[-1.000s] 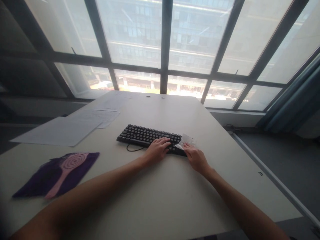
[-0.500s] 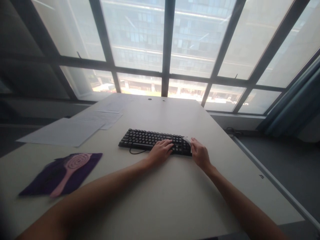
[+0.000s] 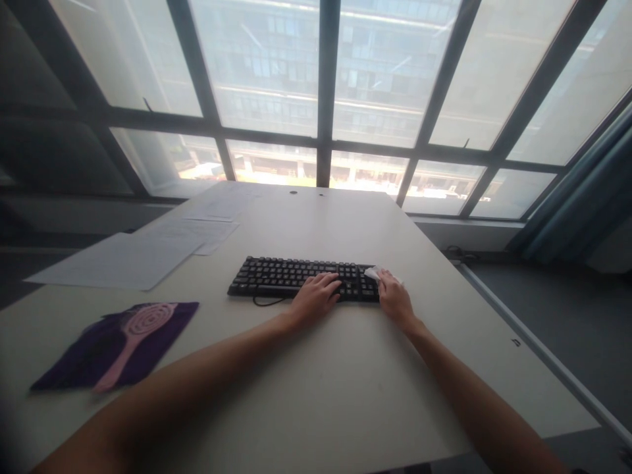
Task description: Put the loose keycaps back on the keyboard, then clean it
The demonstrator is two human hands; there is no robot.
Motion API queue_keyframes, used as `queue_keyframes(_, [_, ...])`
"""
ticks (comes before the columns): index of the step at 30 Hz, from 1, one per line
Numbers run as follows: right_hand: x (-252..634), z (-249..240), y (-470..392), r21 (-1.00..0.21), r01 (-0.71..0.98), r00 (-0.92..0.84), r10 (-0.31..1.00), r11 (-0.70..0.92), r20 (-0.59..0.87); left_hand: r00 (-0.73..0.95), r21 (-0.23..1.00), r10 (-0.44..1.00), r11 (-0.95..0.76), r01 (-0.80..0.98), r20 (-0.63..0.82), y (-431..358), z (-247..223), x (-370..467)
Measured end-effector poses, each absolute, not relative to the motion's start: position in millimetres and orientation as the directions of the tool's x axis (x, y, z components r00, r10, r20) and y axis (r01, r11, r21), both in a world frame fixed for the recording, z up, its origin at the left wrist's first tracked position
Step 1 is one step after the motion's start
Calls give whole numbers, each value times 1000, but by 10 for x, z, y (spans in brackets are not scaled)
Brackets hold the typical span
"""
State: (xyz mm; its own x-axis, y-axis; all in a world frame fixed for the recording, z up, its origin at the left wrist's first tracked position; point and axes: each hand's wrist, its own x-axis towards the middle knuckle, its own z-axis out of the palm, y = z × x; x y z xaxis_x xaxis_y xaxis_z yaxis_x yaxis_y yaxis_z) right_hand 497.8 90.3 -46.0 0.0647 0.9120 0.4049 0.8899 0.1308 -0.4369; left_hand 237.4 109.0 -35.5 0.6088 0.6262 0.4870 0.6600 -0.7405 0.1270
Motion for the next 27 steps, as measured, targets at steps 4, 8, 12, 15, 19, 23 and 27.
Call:
queue_keyframes(4, [4733, -470, 688, -334, 904, -111, 902, 266, 418, 603, 127, 627, -738, 663, 494, 1103, -375, 2371])
queue_keyframes(8, [4556, -474, 560, -252, 892, -261, 883, 375, 390, 600, 129, 629, -736, 665, 495, 1109, -391, 2367])
queue_keyframes(12, [4637, -458, 578, -229, 936, -168, 910, 268, 379, 604, 132, 636, -733, 667, 480, 1102, -387, 2362])
queue_keyframes(15, [4761, -437, 597, -241, 954, -75, 924, 175, 375, 609, 133, 637, -735, 665, 473, 1093, -374, 2362])
queue_keyframes(19, [4797, -440, 579, -255, 952, -65, 925, 170, 374, 605, 134, 638, -733, 667, 476, 1083, -360, 2365])
queue_keyframes(23, [4722, -472, 629, -268, 920, -173, 910, 286, 376, 607, 130, 632, -737, 664, 482, 1078, -354, 2371])
queue_keyframes(27, [4694, -449, 846, -293, 931, -104, 926, 219, 364, 612, 113, 628, -736, 667, 482, 1075, -349, 2376])
